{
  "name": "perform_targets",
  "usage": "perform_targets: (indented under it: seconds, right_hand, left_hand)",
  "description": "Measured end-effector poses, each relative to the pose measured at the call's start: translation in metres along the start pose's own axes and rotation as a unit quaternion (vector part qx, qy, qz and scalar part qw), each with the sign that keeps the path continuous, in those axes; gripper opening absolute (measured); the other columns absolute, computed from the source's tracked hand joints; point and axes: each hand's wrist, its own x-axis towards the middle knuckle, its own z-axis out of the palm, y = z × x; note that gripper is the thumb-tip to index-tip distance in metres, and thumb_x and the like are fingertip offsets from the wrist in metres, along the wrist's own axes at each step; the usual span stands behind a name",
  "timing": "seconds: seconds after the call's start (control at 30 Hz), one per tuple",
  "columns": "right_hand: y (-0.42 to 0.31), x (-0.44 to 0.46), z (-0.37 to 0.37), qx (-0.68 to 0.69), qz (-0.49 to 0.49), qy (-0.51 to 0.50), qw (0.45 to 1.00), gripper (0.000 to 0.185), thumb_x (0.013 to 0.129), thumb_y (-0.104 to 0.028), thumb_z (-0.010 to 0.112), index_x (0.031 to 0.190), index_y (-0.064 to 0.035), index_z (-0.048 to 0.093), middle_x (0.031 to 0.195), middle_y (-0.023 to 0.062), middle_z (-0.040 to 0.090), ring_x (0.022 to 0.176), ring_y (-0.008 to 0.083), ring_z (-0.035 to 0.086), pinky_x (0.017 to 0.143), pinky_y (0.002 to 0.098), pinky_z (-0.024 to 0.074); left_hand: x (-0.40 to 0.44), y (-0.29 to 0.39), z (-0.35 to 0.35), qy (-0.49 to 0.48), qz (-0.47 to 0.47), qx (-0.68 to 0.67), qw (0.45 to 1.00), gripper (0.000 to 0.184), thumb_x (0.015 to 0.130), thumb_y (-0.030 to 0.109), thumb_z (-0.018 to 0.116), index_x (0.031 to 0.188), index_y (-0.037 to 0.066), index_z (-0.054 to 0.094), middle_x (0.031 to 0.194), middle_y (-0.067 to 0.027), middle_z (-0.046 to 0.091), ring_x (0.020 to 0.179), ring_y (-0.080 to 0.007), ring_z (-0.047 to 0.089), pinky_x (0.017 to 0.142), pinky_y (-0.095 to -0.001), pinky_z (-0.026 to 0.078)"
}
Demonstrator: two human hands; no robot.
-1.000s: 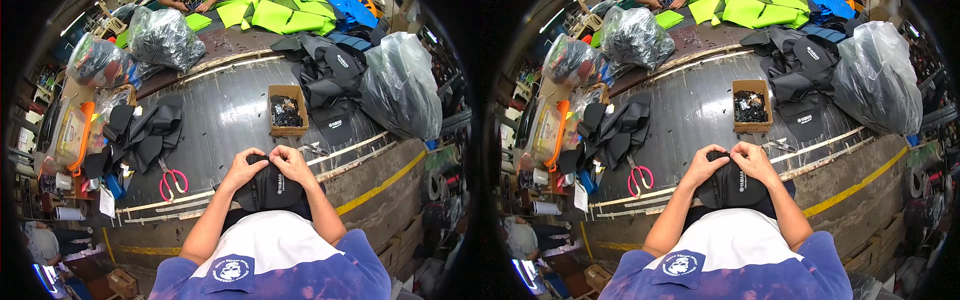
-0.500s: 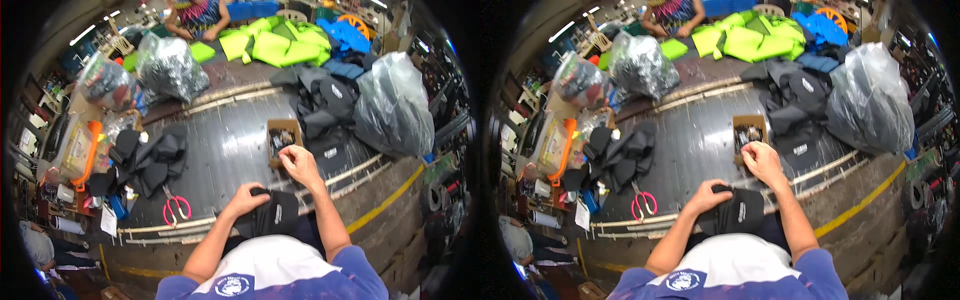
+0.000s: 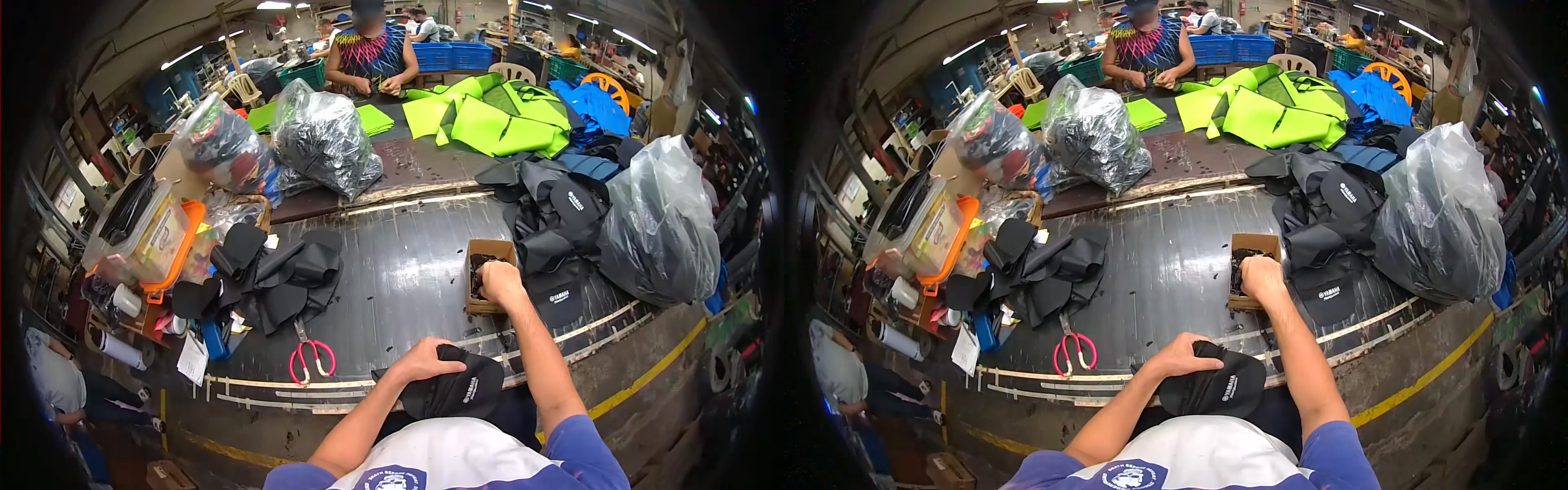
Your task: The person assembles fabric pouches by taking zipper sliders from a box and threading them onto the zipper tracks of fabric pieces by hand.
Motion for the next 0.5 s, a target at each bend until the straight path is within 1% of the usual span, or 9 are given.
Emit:
perform_targets:
  seconds: [0.07, 0.1, 0.2, 0.23, 0.33, 0.37, 0.43, 0.5]
  right_hand:
    - [-0.001, -0.012, -0.013, 0.041, 0.009, 0.016, 0.999, 0.025, 0.076, -0.027, 0.085, 0.097, -0.0119, 0.082, 0.103, 0.0151, 0.078, 0.104, 0.035, 0.074, 0.087, 0.0447, 0.06]
    - [0.001, -0.011, -0.01, 0.04, 0.009, 0.014, 0.999, 0.025, 0.076, -0.027, 0.085, 0.097, -0.0119, 0.082, 0.103, 0.0151, 0.078, 0.104, 0.035, 0.074, 0.087, 0.0447, 0.06]
    - [0.014, -0.018, -0.002, 0.06, -0.071, 0.177, 0.98, 0.015, 0.075, -0.018, 0.082, 0.089, -0.0154, 0.083, 0.103, 0.0147, 0.077, 0.097, 0.0377, 0.075, 0.081, 0.0472, 0.0611]
    - [0.018, -0.021, 0.002, 0.059, -0.066, 0.172, 0.981, 0.015, 0.075, -0.018, 0.082, 0.089, -0.0154, 0.083, 0.103, 0.0147, 0.077, 0.097, 0.0377, 0.075, 0.081, 0.0472, 0.0611]
    - [0.023, -0.023, 0.002, 0.058, -0.118, 0.18, 0.975, 0.018, 0.079, -0.022, 0.082, 0.093, -0.0104, 0.082, 0.092, 0.0149, 0.078, 0.088, 0.0373, 0.075, 0.078, 0.0486, 0.0596]
    - [0.02, -0.026, 0.003, 0.06, -0.11, 0.17, 0.977, 0.018, 0.079, -0.022, 0.082, 0.093, -0.0104, 0.082, 0.092, 0.0149, 0.078, 0.088, 0.0373, 0.075, 0.078, 0.0486, 0.0596]
    - [0.015, -0.022, -0.003, 0.035, -0.081, 0.115, 0.989, 0.017, 0.081, -0.021, 0.081, 0.091, -0.0078, 0.081, 0.089, 0.0161, 0.077, 0.088, 0.0378, 0.075, 0.079, 0.0489, 0.0593]
    - [0.019, -0.012, 0.002, 0.036, -0.063, 0.122, 0.99, 0.018, 0.081, -0.022, 0.081, 0.091, -0.0071, 0.08, 0.089, 0.0166, 0.077, 0.088, 0.0384, 0.075, 0.079, 0.0491, 0.0592]
  left_hand:
    - [0.002, -0.004, -0.001, 0.014, -0.003, -0.007, 1.0, 0.03, 0.086, 0.024, 0.09, 0.098, -0.001, 0.078, 0.085, 0.0007, 0.072, 0.078, -0.0084, 0.062, 0.071, -0.0289, 0.053]
    - [0.002, -0.006, 0.0, 0.028, -0.008, -0.013, 0.999, 0.03, 0.086, 0.024, 0.09, 0.098, -0.001, 0.078, 0.086, 0.0005, 0.073, 0.079, -0.0083, 0.062, 0.071, -0.0289, 0.053]
    - [0.003, -0.008, 0.003, 0.049, -0.009, -0.031, 0.998, 0.03, 0.086, 0.023, 0.09, 0.099, -0.001, 0.078, 0.087, 0.0003, 0.073, 0.079, -0.0082, 0.063, 0.072, -0.0288, 0.054]
    - [0.004, -0.009, 0.004, 0.058, -0.005, -0.04, 0.997, 0.03, 0.086, 0.022, 0.09, 0.099, -0.002, 0.078, 0.087, 0.0004, 0.074, 0.08, -0.0083, 0.063, 0.073, -0.0287, 0.054]
    - [0.006, -0.012, 0.006, 0.06, 0.002, -0.058, 0.997, 0.029, 0.087, 0.021, 0.089, 0.1, -0.002, 0.077, 0.088, 0.0004, 0.074, 0.081, -0.0083, 0.064, 0.074, -0.0286, 0.055]
    - [0.005, -0.013, 0.006, 0.06, 0.007, -0.06, 0.996, 0.028, 0.087, 0.02, 0.089, 0.1, -0.002, 0.077, 0.088, 0.0004, 0.074, 0.081, -0.0084, 0.064, 0.074, -0.0285, 0.055]
    - [0.008, -0.012, 0.005, 0.055, 0.013, -0.063, 0.996, 0.028, 0.088, 0.02, 0.089, 0.1, -0.002, 0.077, 0.088, 0.0004, 0.074, 0.082, -0.0084, 0.064, 0.075, -0.0285, 0.055]
    - [0.007, -0.008, 0.003, 0.057, 0.004, -0.06, 0.997, 0.026, 0.089, 0.02, 0.087, 0.098, -0.003, 0.077, 0.086, 0.0001, 0.073, 0.081, -0.0084, 0.063, 0.073, -0.0292, 0.055]
